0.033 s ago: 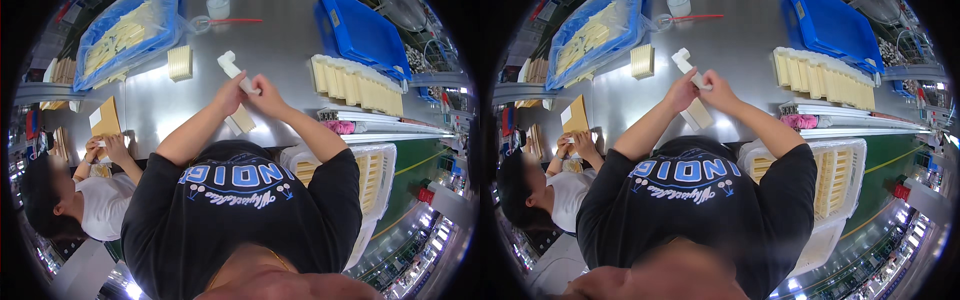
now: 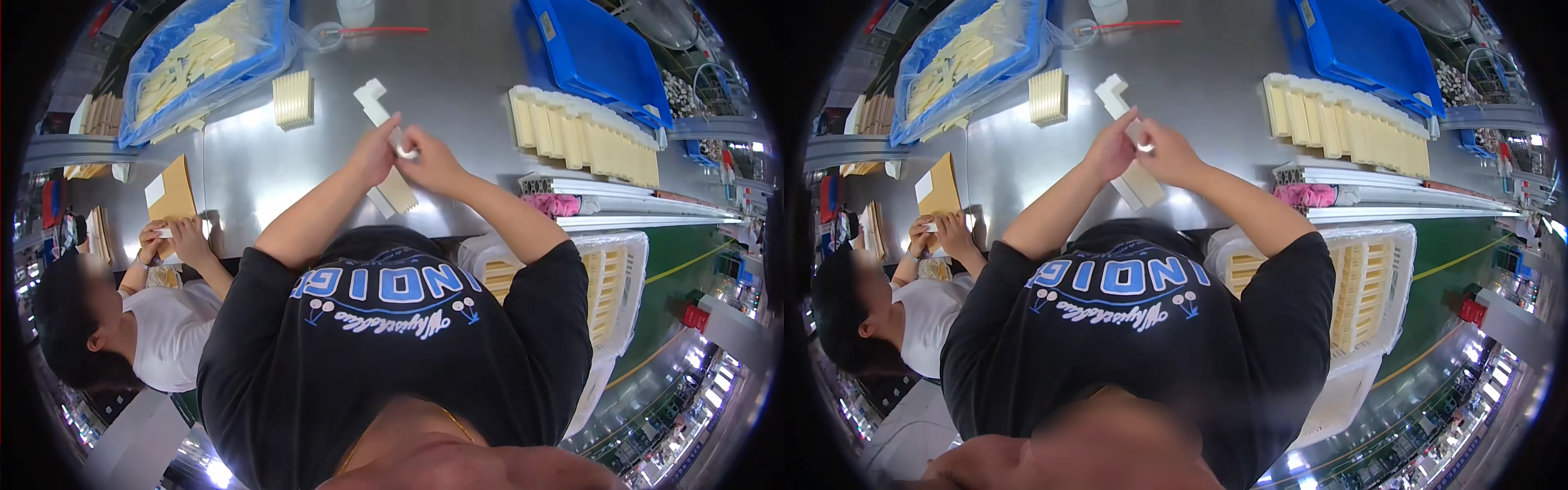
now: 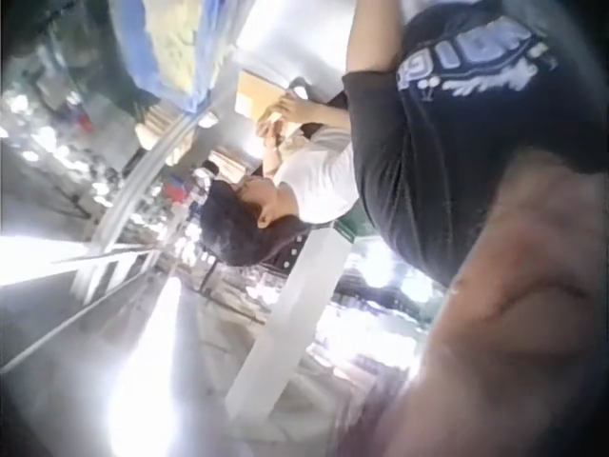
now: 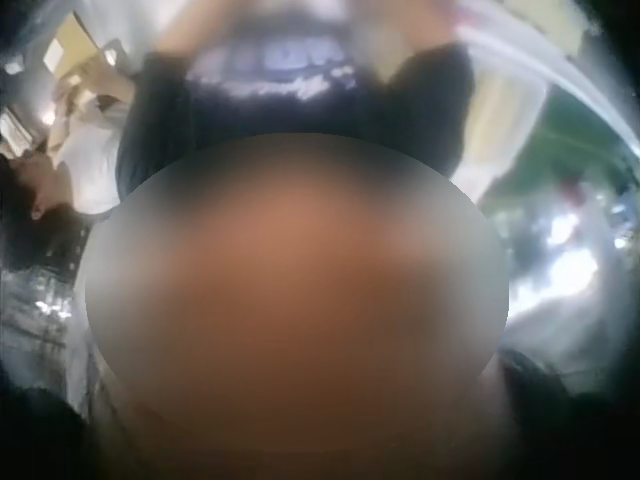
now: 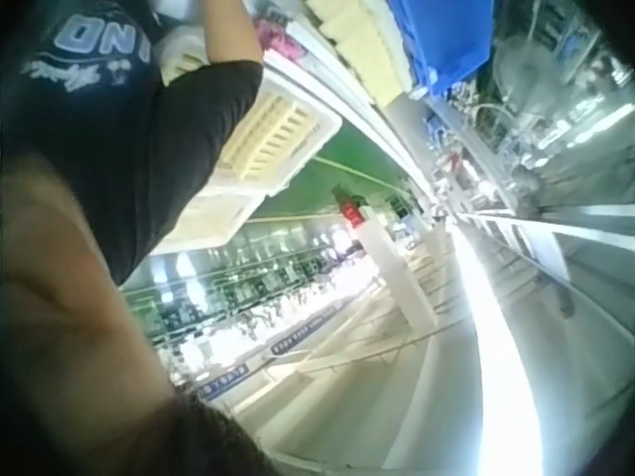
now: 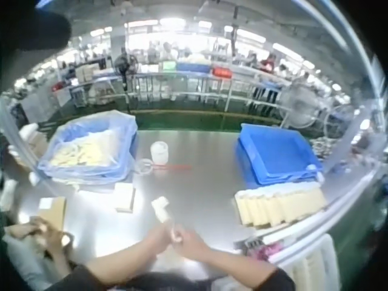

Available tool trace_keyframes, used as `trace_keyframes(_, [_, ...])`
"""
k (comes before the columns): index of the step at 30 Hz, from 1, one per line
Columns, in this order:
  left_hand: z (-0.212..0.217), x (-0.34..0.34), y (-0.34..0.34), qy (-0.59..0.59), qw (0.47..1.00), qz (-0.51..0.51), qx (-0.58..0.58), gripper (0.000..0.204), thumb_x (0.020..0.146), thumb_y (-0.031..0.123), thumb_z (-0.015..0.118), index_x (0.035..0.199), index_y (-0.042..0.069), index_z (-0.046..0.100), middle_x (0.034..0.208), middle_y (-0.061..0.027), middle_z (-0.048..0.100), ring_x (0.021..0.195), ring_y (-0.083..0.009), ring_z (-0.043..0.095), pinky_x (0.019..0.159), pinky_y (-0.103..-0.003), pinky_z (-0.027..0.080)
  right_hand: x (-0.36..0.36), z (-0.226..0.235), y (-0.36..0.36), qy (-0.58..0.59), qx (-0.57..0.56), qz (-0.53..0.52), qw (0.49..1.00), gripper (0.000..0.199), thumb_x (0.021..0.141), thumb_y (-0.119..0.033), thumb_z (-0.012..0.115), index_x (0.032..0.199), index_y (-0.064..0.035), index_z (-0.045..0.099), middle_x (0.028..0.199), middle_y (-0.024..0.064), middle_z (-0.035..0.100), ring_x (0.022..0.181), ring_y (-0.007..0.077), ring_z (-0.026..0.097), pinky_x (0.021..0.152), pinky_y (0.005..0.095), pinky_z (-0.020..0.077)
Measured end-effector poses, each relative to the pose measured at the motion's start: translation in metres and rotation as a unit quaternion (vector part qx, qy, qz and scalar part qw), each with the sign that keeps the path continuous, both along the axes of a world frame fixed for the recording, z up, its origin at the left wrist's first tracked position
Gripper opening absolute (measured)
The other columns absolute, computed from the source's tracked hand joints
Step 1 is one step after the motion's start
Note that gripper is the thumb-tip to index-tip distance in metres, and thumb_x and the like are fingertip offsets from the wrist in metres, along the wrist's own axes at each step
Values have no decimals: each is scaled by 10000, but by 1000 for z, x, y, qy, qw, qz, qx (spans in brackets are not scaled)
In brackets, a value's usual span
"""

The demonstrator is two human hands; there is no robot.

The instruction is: The person inserts strips into plastic frames, retrieves crates of frames, applies liquid to stacks of strips using a brush, and aligns the assembled frames along the workbench.

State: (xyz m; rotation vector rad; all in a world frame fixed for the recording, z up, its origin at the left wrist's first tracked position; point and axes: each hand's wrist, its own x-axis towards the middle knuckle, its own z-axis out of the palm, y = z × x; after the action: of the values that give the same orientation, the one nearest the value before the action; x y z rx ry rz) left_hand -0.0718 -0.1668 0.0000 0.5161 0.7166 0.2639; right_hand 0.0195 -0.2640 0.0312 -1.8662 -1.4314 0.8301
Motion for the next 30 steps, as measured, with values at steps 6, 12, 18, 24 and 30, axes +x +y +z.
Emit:
trace_keyframes(6, [-16, -14, 21, 40, 992, 68, 100, 323, 810, 286, 458, 976, 10, 435, 826, -114, 504, 709, -219, 536, 653, -350, 460, -11, -10, 0, -4, 88, -44, 995, 345, 681, -107, 551, 995, -56, 417, 899, 143, 520, 819, 294, 537, 678, 346, 449])
trace_keyframes(12, [-31, -43, 32, 102, 989, 28, 102, 237, 809, 237, 431, 949, 48, 410, 764, -95, 498, 616, -199, 522, 575, -328, 472, -14, -61, -7, -152, -201, 59, 966, 329, 699, -211, 523, 938, 5, 458, 924, 198, 516, 838, 331, 526, 726, 403, 426])
trace_keyframes(18, [-57, -69, 38, 172, 967, 67, 174, 191, 818, 202, 402, 924, 43, 409, 721, -106, 519, 624, -199, 532, 546, -325, 469, -21, -76, -10, -169, -155, 64, 971, 274, 669, -144, 494, 891, 14, 513, 884, 204, 536, 882, 321, 522, 748, 390, 433])
trace_keyframes(24, [-53, -75, 30, 184, 972, 41, 138, 193, 838, 185, 369, 930, 22, 414, 744, -118, 529, 635, -205, 544, 583, -319, 486, -16, -58, -6, -127, -163, -7, 978, 279, 655, -136, 505, 906, -18, 485, 828, 167, 547, 820, 322, 523, 699, 390, 423])
trace_keyframes(30, [-32, -52, 30, 130, 976, 26, 171, 198, 843, 165, 362, 959, 10, 401, 783, -133, 530, 633, -208, 552, 569, -303, 482, 0, -64, -4, -73, -131, -62, 987, 301, 635, -118, 519, 917, -18, 485, 855, 177, 553, 829, 343, 517, 724, 384, 411])
